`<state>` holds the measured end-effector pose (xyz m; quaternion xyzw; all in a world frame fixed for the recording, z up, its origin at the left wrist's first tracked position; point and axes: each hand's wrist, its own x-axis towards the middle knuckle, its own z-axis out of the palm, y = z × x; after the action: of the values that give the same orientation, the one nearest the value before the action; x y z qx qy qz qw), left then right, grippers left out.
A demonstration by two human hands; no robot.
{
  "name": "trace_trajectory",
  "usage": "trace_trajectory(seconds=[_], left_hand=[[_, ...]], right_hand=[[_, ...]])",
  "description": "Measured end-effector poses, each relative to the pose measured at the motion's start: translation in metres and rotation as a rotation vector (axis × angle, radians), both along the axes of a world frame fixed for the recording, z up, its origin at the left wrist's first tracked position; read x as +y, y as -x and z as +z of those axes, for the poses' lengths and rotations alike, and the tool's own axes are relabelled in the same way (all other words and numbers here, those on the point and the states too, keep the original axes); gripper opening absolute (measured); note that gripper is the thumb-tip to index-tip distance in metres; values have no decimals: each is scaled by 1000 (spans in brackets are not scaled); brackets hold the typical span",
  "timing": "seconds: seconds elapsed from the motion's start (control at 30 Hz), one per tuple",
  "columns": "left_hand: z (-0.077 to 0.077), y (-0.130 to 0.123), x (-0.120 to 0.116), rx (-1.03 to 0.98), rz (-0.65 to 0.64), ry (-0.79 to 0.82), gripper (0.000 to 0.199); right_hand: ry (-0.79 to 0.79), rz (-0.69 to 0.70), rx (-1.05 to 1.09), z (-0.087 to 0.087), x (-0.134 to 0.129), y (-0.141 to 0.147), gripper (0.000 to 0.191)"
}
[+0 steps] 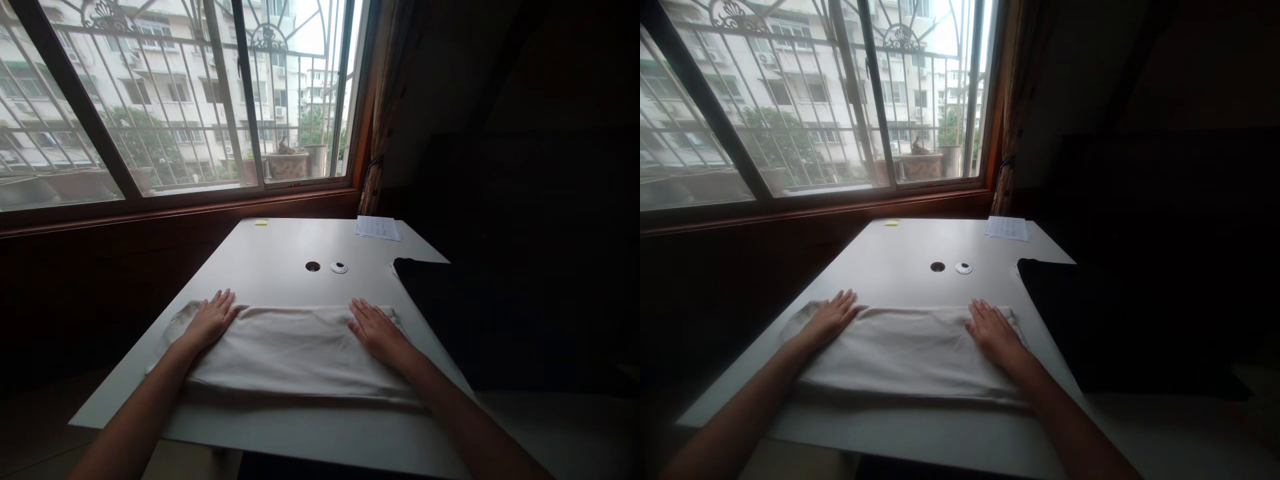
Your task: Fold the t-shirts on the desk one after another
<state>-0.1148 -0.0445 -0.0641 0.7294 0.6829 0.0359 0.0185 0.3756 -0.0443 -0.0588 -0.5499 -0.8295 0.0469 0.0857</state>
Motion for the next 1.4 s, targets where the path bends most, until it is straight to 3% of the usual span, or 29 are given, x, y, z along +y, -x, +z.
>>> trace_trajectory(seconds=[0.2, 0.37, 0.67, 1.1, 1.4], left_hand=[[-3, 39, 4, 53, 195, 35, 68], [2, 42, 1, 1, 321, 46, 70], [1, 40, 1, -18, 315, -25, 69], [-7, 55, -4, -63, 464, -162, 59], [-4, 61, -5, -74, 361, -303, 50]], right_hand=[[24, -148, -84, -17, 14, -29, 70], [49, -254, -104, -19, 16, -41, 73], [5, -260, -49, -23, 20, -51, 74], [15, -260, -39, -28, 24, -55, 78], [-5, -244, -18, -26, 20, -55, 74]])
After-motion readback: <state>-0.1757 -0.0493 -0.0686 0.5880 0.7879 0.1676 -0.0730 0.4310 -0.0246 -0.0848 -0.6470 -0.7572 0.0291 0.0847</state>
